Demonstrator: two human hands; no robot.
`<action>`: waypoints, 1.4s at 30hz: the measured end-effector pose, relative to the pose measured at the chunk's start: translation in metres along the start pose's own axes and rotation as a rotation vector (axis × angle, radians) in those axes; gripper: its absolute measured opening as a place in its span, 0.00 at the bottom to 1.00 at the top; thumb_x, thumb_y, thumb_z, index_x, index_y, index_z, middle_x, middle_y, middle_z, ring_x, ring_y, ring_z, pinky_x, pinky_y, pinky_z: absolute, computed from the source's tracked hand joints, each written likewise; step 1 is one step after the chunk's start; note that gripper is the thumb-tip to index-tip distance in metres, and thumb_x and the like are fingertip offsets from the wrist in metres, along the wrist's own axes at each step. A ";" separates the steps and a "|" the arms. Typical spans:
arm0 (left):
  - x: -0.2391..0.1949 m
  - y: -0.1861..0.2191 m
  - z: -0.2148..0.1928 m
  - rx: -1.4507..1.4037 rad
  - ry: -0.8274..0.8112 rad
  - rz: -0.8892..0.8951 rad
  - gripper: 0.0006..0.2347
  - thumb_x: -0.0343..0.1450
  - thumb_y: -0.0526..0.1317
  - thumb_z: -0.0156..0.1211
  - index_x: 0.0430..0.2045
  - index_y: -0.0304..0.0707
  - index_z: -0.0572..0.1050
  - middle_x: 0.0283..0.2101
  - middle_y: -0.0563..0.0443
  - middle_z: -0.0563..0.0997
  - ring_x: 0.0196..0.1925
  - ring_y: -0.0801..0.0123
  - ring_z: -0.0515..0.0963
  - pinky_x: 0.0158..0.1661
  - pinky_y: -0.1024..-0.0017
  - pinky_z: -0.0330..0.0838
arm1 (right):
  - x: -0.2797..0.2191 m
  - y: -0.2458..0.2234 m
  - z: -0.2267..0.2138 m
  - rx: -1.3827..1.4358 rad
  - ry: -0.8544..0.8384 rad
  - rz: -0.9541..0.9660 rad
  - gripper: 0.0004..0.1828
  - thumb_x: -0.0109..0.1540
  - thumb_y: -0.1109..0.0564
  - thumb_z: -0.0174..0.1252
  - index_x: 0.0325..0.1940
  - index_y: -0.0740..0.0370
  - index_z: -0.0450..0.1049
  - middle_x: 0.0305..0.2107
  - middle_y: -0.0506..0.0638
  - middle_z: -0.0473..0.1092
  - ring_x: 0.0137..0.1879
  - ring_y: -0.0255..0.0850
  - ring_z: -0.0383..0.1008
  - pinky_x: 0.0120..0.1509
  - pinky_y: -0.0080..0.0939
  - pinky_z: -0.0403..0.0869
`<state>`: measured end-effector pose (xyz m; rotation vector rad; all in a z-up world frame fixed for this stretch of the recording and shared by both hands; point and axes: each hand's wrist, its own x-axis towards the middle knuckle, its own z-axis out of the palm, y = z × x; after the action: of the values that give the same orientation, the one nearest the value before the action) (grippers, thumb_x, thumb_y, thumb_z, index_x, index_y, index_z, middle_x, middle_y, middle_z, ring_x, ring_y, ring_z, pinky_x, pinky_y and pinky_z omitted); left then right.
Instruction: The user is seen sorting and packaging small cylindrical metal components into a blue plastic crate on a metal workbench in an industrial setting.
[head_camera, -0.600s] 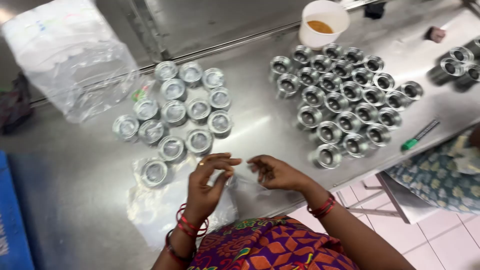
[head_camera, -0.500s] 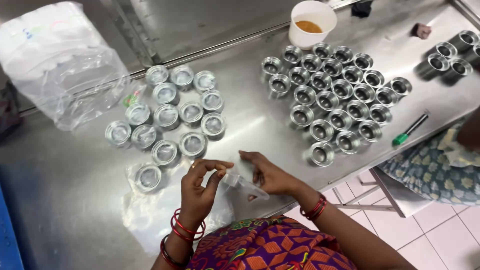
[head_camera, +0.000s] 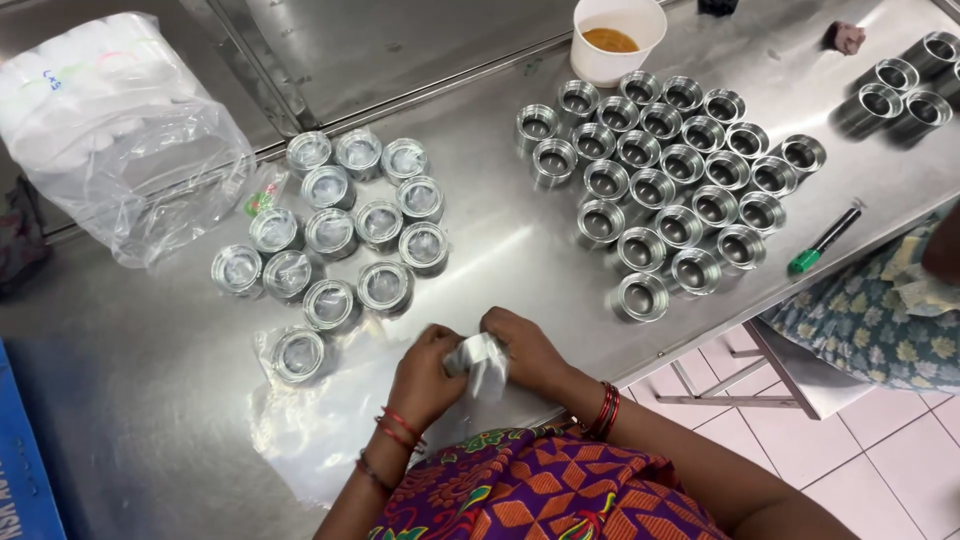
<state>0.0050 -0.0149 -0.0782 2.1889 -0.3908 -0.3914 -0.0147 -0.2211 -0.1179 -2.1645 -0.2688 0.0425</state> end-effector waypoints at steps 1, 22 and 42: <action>0.002 0.002 0.003 0.001 -0.004 0.001 0.22 0.57 0.33 0.69 0.47 0.38 0.77 0.44 0.53 0.77 0.35 0.58 0.84 0.38 0.68 0.78 | 0.000 -0.004 -0.008 0.001 0.003 0.003 0.18 0.57 0.50 0.65 0.40 0.64 0.70 0.37 0.53 0.69 0.43 0.48 0.74 0.47 0.44 0.72; -0.101 0.024 0.008 0.051 0.478 -0.256 0.16 0.65 0.34 0.67 0.47 0.39 0.78 0.43 0.50 0.77 0.18 0.65 0.75 0.24 0.69 0.71 | 0.037 -0.020 -0.032 -0.081 -0.158 -0.134 0.16 0.50 0.54 0.71 0.40 0.56 0.79 0.38 0.48 0.78 0.42 0.48 0.81 0.46 0.44 0.78; -0.132 -0.202 0.026 0.302 0.383 0.315 0.20 0.57 0.43 0.72 0.40 0.31 0.83 0.38 0.36 0.77 0.34 0.52 0.80 0.37 0.58 0.78 | -0.003 -0.104 0.073 -0.380 -0.004 -0.511 0.24 0.53 0.60 0.57 0.55 0.50 0.75 0.70 0.50 0.62 0.62 0.49 0.71 0.57 0.47 0.74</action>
<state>-0.0961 0.1388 -0.2368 2.3729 -0.5976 0.2743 -0.0460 -0.1055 -0.0755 -2.4009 -0.8827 -0.3169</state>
